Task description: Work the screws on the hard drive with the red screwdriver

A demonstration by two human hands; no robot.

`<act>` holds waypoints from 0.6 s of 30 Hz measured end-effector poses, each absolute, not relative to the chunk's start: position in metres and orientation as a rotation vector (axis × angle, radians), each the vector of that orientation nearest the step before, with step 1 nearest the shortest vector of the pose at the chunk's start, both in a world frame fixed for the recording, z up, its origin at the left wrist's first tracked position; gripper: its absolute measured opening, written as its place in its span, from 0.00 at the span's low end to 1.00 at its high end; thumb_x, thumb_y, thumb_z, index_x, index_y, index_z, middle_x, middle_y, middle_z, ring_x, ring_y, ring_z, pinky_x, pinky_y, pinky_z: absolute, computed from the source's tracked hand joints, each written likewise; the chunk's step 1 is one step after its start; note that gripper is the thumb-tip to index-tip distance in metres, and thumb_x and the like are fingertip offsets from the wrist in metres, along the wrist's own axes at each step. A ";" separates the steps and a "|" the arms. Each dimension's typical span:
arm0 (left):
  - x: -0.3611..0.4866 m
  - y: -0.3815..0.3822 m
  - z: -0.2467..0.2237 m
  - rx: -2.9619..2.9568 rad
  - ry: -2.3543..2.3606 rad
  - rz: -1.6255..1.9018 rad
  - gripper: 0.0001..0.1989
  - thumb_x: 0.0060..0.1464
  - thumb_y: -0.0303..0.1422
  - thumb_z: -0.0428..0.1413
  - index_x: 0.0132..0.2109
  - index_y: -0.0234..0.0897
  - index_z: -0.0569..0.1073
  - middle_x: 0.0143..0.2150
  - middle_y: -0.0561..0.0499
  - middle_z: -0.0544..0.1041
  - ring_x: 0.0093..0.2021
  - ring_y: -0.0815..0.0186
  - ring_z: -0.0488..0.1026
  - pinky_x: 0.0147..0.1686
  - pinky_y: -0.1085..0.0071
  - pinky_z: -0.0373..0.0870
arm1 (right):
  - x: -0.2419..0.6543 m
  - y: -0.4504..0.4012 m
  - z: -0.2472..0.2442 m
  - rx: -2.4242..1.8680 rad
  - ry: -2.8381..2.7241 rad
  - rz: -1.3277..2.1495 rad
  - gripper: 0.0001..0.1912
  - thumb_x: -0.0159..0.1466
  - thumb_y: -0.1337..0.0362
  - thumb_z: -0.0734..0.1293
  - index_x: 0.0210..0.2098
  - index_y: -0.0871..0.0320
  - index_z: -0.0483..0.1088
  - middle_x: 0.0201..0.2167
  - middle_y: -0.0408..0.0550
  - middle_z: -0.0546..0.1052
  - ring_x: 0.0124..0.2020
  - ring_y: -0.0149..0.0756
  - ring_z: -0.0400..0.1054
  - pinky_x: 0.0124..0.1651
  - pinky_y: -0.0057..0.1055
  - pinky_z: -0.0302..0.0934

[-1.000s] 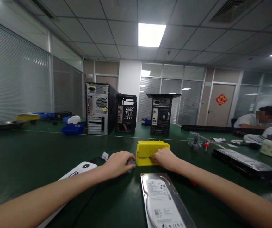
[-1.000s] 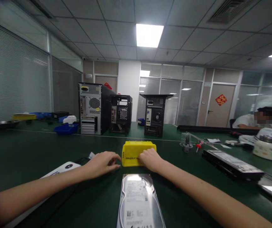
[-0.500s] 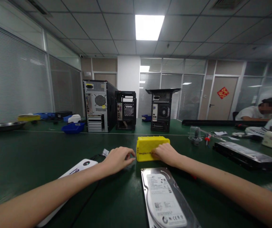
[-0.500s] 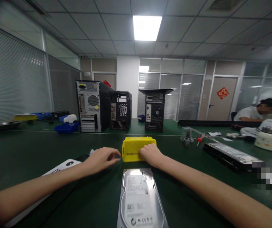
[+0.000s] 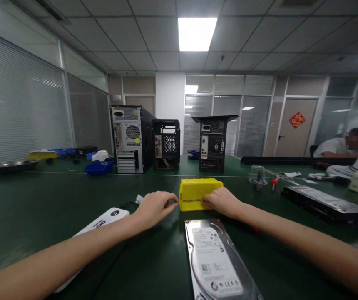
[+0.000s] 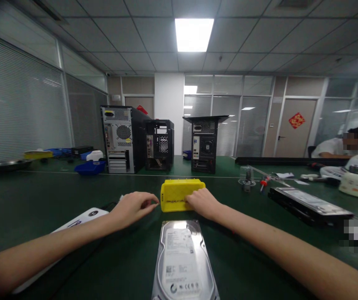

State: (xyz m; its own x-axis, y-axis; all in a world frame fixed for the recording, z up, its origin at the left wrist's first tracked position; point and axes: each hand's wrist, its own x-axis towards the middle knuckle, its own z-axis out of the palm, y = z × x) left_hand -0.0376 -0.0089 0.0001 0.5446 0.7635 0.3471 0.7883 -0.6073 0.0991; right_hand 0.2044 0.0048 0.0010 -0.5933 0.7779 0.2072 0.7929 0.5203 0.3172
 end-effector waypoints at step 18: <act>-0.035 -0.008 -0.002 -2.727 -1.338 -0.547 0.11 0.55 0.35 0.46 0.40 0.41 0.72 0.33 0.53 0.73 0.30 0.68 0.67 0.29 0.74 0.59 | 0.197 0.024 -0.011 -1.468 -2.642 -0.468 0.16 0.63 0.60 0.56 0.42 0.55 0.72 0.36 0.52 0.77 0.36 0.44 0.72 0.34 0.32 0.62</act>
